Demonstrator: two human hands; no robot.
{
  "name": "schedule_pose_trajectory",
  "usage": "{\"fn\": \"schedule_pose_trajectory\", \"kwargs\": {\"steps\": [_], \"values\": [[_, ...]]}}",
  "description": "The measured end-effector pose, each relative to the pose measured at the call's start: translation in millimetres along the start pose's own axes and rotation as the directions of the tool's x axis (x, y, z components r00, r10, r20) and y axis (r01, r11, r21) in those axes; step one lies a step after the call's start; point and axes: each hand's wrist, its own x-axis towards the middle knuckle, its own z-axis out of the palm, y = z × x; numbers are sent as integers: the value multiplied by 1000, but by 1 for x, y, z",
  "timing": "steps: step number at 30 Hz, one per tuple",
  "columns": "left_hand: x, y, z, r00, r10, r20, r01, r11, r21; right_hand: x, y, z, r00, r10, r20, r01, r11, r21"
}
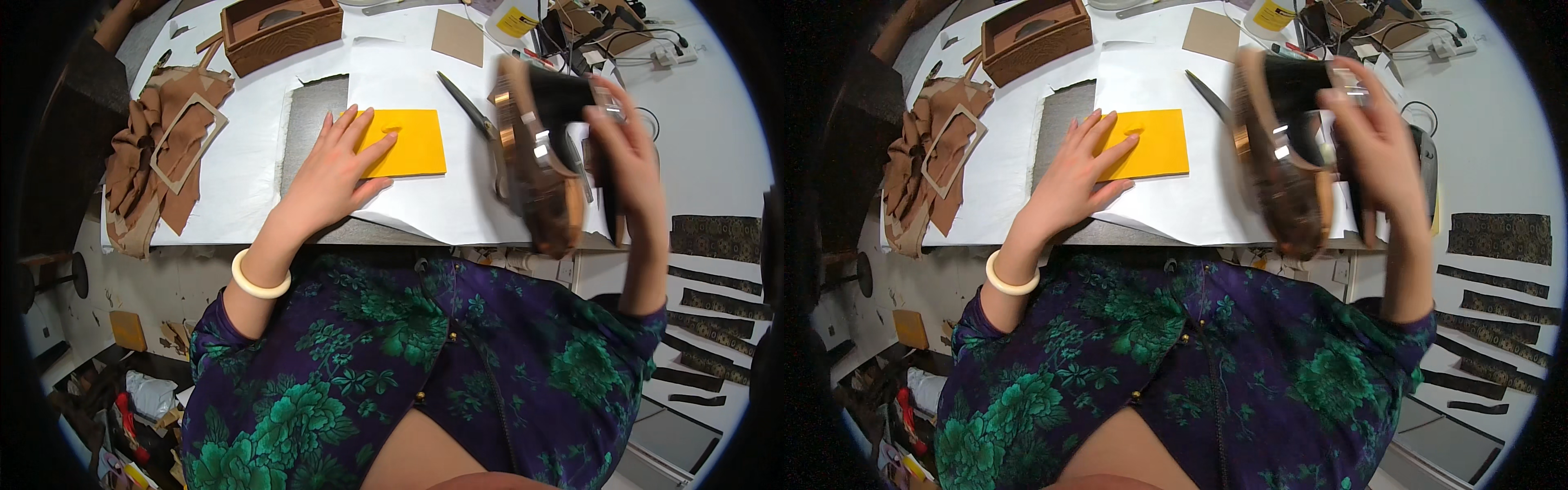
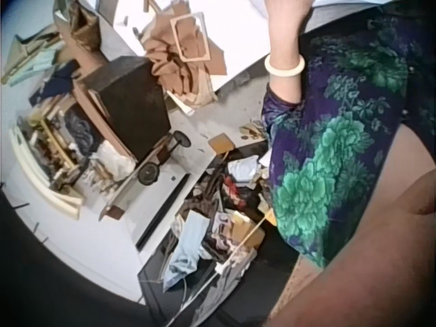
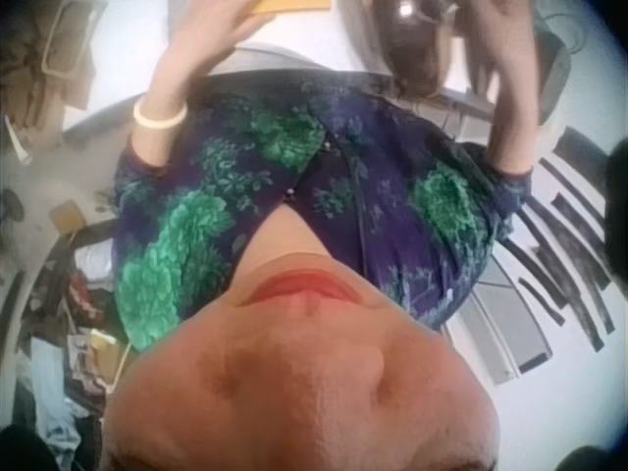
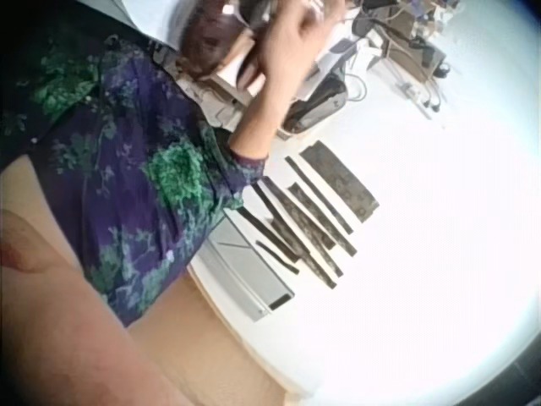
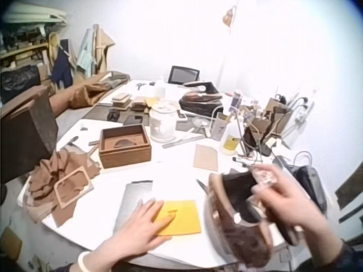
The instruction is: The person handles a yellow rectangular piece, trims it with scissors, and uses a small iron to press it. They then place the yellow piece into a wooden box and use a utility knife to trim the edges. The workspace is cluttered with leather scraps and tools.
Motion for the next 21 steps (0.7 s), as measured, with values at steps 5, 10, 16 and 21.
{"fn": "schedule_pose_trajectory", "kwargs": {"steps": [5,10,16,21], "values": [[12,4,1,999,32,23,-32,999,17,8,0,68,973,-109,202,150,969,-198],[8,-1,7,998,55,-34,-56,998,-25,16,-8,87,962,-81,260,172,921,-349],[5,-3,7,997,43,-66,-49,995,-89,28,-26,102,961,-9,276,137,883,-448],[4,-8,8,996,-17,-92,-3,977,-214,25,-29,107,965,-26,262,158,854,-496]]}}
